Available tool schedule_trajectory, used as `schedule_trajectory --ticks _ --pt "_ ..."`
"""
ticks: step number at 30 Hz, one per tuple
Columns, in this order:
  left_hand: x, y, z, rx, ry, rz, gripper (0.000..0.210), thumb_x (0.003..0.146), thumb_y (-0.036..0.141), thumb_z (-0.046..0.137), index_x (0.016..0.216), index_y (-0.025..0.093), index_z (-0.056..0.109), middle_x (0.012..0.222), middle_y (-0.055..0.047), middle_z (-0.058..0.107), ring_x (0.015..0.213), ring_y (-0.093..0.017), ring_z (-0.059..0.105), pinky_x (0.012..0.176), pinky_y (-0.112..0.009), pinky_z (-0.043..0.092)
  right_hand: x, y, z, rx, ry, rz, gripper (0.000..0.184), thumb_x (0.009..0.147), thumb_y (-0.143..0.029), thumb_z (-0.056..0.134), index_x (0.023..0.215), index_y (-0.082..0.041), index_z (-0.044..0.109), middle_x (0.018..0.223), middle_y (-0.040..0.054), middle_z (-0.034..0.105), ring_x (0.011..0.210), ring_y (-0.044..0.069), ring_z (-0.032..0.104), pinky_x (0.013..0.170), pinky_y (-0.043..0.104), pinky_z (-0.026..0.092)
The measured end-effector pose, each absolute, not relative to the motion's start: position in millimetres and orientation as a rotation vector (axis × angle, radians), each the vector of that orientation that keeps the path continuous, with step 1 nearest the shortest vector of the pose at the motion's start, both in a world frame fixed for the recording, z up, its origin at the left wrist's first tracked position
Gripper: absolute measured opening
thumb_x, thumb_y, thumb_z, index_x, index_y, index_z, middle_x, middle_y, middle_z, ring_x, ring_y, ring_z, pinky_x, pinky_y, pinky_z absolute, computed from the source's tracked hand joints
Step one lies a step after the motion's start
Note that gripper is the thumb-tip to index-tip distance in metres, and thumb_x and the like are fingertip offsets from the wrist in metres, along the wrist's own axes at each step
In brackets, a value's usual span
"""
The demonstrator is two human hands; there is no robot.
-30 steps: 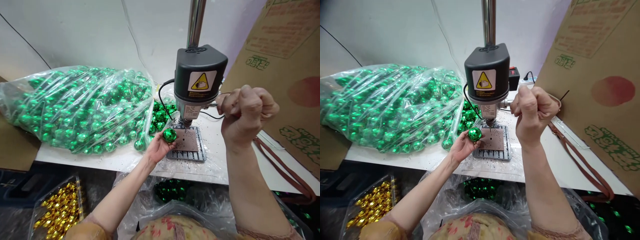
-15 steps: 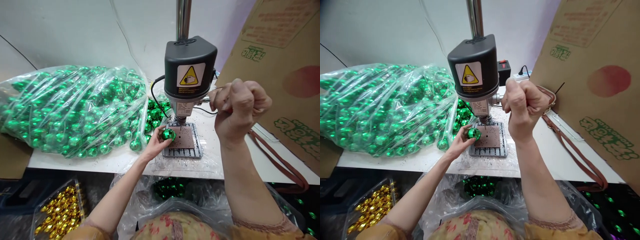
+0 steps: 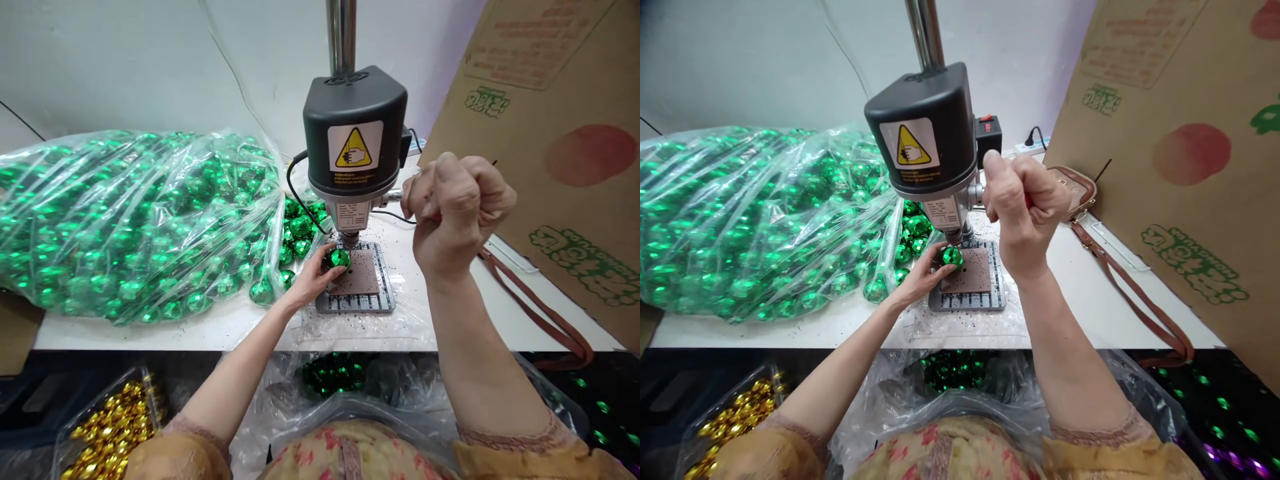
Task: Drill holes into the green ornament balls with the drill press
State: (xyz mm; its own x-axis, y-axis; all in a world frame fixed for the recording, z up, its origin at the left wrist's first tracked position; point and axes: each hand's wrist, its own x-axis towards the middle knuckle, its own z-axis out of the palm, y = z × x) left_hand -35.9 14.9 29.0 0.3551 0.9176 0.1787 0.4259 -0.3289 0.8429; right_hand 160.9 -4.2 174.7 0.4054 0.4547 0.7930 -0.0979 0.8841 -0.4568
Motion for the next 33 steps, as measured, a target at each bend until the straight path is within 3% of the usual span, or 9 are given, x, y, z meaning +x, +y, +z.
schedule_trajectory --ticks 5,9,13,22,29,33 --pt "-35 14 28 1.912 1.174 0.852 0.051 0.091 0.045 0.068 0.132 0.02 0.053 0.115 -0.008 0.067 0.102 -0.023 0.063 0.085 -0.034 0.052 161 -4 175 -0.366 -1.093 0.345 0.046 0.088 -0.031 0.068 0.055 -0.023 0.038 0.046 -0.006 0.025 0.04 0.009 0.032 0.044 0.033 0.023" --pt "-32 14 29 1.946 1.19 0.861 0.051 0.09 0.042 0.07 0.133 0.021 0.055 0.12 -0.008 0.067 0.107 -0.025 0.062 0.092 -0.037 0.05 160 -5 176 -0.428 -1.1 0.338 0.049 0.089 -0.038 0.067 0.054 -0.023 0.036 0.044 -0.0062 0.025 0.04 0.009 0.031 0.044 0.033 0.024" --pt "-29 14 28 1.941 1.185 0.894 0.051 0.089 0.042 0.071 0.134 0.021 0.058 0.127 -0.01 0.067 0.112 -0.026 0.062 0.096 -0.039 0.048 158 1 181 -0.372 -1.072 0.318 0.048 0.09 -0.033 0.065 0.054 -0.022 0.035 0.044 -0.0074 0.024 0.039 0.008 0.03 0.043 0.031 0.022" --pt "-21 14 20 1.976 1.212 0.988 0.054 0.079 0.036 0.082 0.128 0.023 0.065 0.115 -0.008 0.069 0.109 -0.027 0.063 0.095 -0.041 0.049 157 11 198 -0.419 -1.053 0.35 0.047 0.087 -0.029 0.066 0.052 -0.024 0.035 0.042 -0.0078 0.026 0.036 0.007 0.028 0.035 0.028 0.021" --pt "-5 5 12 1.861 1.222 1.037 0.058 0.077 0.032 0.084 0.13 0.021 0.062 0.126 -0.011 0.065 0.119 -0.029 0.061 0.104 -0.044 0.047 158 20 203 -0.438 -1.067 0.357 0.06 0.082 -0.056 0.07 0.054 -0.025 0.029 0.042 -0.0093 0.021 0.033 0.005 0.023 0.03 0.026 0.019" --pt "-4 3 9 1.837 1.186 1.049 0.058 0.077 0.032 0.083 0.131 0.021 0.061 0.126 -0.011 0.066 0.12 -0.028 0.061 0.107 -0.045 0.047 160 21 204 -0.434 -1.087 0.395 0.059 0.084 -0.053 0.07 0.053 -0.024 0.03 0.042 -0.009 0.024 0.033 0.004 0.026 0.032 0.025 0.02"
